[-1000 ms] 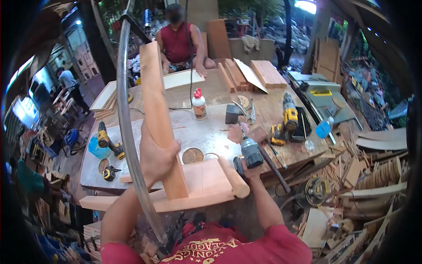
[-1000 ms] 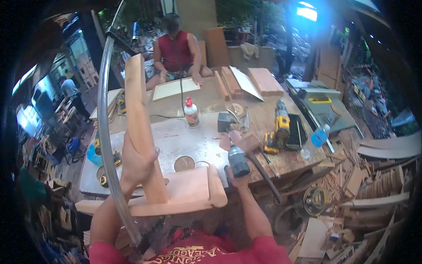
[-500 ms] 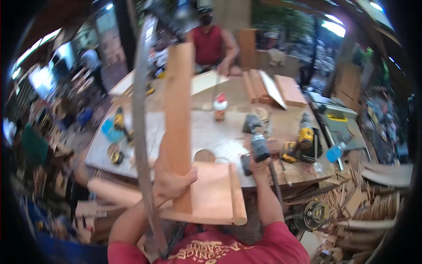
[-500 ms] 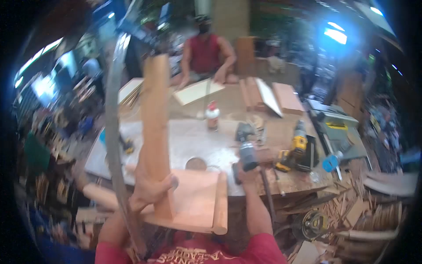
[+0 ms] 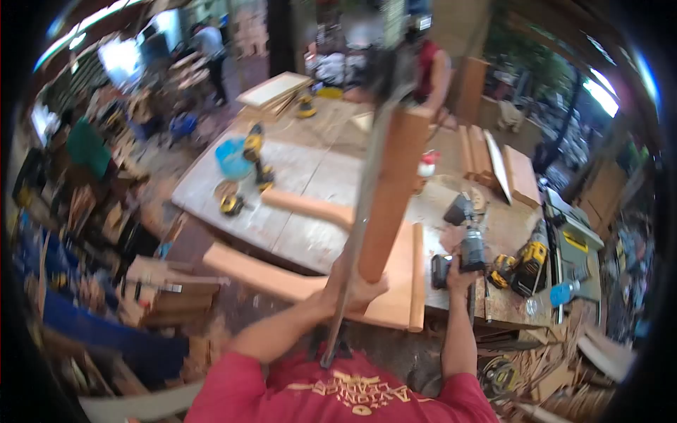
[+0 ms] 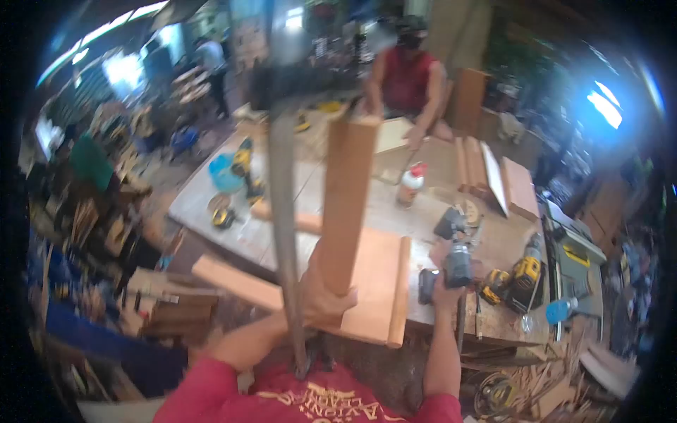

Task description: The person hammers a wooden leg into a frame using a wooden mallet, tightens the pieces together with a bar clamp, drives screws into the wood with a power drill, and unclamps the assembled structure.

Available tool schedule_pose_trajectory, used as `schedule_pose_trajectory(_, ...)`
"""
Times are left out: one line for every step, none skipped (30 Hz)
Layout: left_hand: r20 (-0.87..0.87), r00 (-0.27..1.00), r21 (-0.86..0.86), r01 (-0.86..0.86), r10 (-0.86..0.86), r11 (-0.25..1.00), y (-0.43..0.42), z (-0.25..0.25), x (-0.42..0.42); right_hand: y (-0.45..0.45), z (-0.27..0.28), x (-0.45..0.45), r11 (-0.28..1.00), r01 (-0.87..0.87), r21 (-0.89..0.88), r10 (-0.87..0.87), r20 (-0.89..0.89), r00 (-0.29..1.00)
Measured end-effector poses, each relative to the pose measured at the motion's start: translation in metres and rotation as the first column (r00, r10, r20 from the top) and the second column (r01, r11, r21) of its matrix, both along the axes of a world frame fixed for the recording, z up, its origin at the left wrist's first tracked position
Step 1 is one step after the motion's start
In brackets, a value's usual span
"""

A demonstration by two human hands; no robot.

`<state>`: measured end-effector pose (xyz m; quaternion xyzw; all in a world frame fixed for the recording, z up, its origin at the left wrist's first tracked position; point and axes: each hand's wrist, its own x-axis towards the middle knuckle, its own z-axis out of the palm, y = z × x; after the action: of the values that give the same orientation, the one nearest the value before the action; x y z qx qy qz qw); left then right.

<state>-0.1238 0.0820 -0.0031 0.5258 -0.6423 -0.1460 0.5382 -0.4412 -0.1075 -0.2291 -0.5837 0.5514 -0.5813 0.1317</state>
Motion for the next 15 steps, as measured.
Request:
schedule_pose_trajectory(0.033, 0.999, -0.056, 0.001, 0.001, 0.998, -0.004, -0.012, -0.003, 0.003, 0.0, 0.003, 0.995, 0.017, -0.093, -0.023, -0.061, 0.998)
schedule_pose_trajectory(-0.055, 0.998, -0.027, 0.036, -0.037, 0.999, -0.005, -0.025, -0.007, -0.005, -0.019, -0.008, 0.993, 0.08, -0.092, -0.103, -0.29, 0.951)
schedule_pose_trajectory(-0.085, 0.996, -0.055, 0.011, -0.015, 0.998, -0.007, -0.038, -0.009, -0.01, -0.043, -0.019, 0.988, 0.129, -0.084, -0.154, -0.51, 0.846)
schedule_pose_trajectory(-0.081, 0.997, -0.028, 0.004, -0.007, 1.0, -0.008, -0.043, -0.011, -0.003, -0.023, -0.011, 0.999, 0.019, -0.038, -0.028, -0.266, 0.964)
schedule_pose_trajectory(-0.075, 0.997, -0.002, -0.013, 0.012, 1.0, -0.009, -0.047, -0.013, -0.003, -0.023, -0.011, 0.996, 0.045, -0.071, -0.064, -0.279, 0.958)
schedule_pose_trajectory(-0.059, 0.998, -0.03, -0.027, 0.026, 0.999, -0.011, -0.054, -0.016, -0.004, -0.026, -0.01, 0.993, 0.065, -0.101, -0.092, -0.29, 0.952)
schedule_pose_trajectory(-0.04, 0.998, -0.057, -0.044, 0.042, 0.997, -0.015, -0.062, -0.02, -0.003, -0.024, -0.006, 0.988, 0.082, -0.129, -0.118, -0.299, 0.947)
schedule_pose_trajectory(-0.018, 0.998, -0.089, -0.058, 0.057, 0.994, -0.019, -0.069, -0.023, 0.001, -0.022, 0.0, 0.998, 0.051, -0.044, -0.053, -0.028, 0.998)
schedule_pose_trajectory(-0.04, 0.998, -0.097, -0.049, 0.045, 0.994, -0.02, -0.075, -0.026, -0.001, -0.028, -0.001, 0.994, 0.085, -0.073, -0.095, -0.157, 0.983)
schedule_pose_trajectory(-0.063, 0.998, -0.105, -0.035, 0.029, 0.994, -0.021, -0.081, -0.031, -0.003, -0.034, -0.003, 0.988, 0.118, -0.104, -0.143, -0.282, 0.949)
schedule_pose_trajectory(-0.086, 0.996, -0.115, -0.019, 0.009, 0.993, -0.024, -0.088, -0.034, -0.004, -0.04, -0.006, 0.988, 0.105, -0.111, -0.134, -0.306, 0.942)
schedule_pose_trajectory(-0.063, 0.998, -0.126, -0.015, 0.007, 0.992, -0.025, -0.098, -0.036, -0.003, -0.035, -0.006, 0.989, 0.091, -0.117, -0.126, -0.331, 0.935)
schedule_pose_trajectory(-0.042, 0.999, -0.14, -0.012, 0.006, 0.99, -0.028, -0.11, -0.037, -0.002, -0.031, -0.006, 0.989, 0.078, -0.124, -0.117, -0.355, 0.928)
schedule_pose_trajectory(-0.023, 1.0, -0.156, -0.01, 0.007, 0.988, -0.031, -0.124, -0.039, 0.002, -0.027, -0.005, 0.994, 0.06, -0.088, -0.088, -0.353, 0.931)
schedule_pose_trajectory(-0.063, 0.998, -0.123, -0.015, 0.008, 0.992, -0.036, -0.147, -0.041, 0.003, -0.021, -0.004, 0.997, 0.041, -0.068, -0.061, -0.31, 0.949)
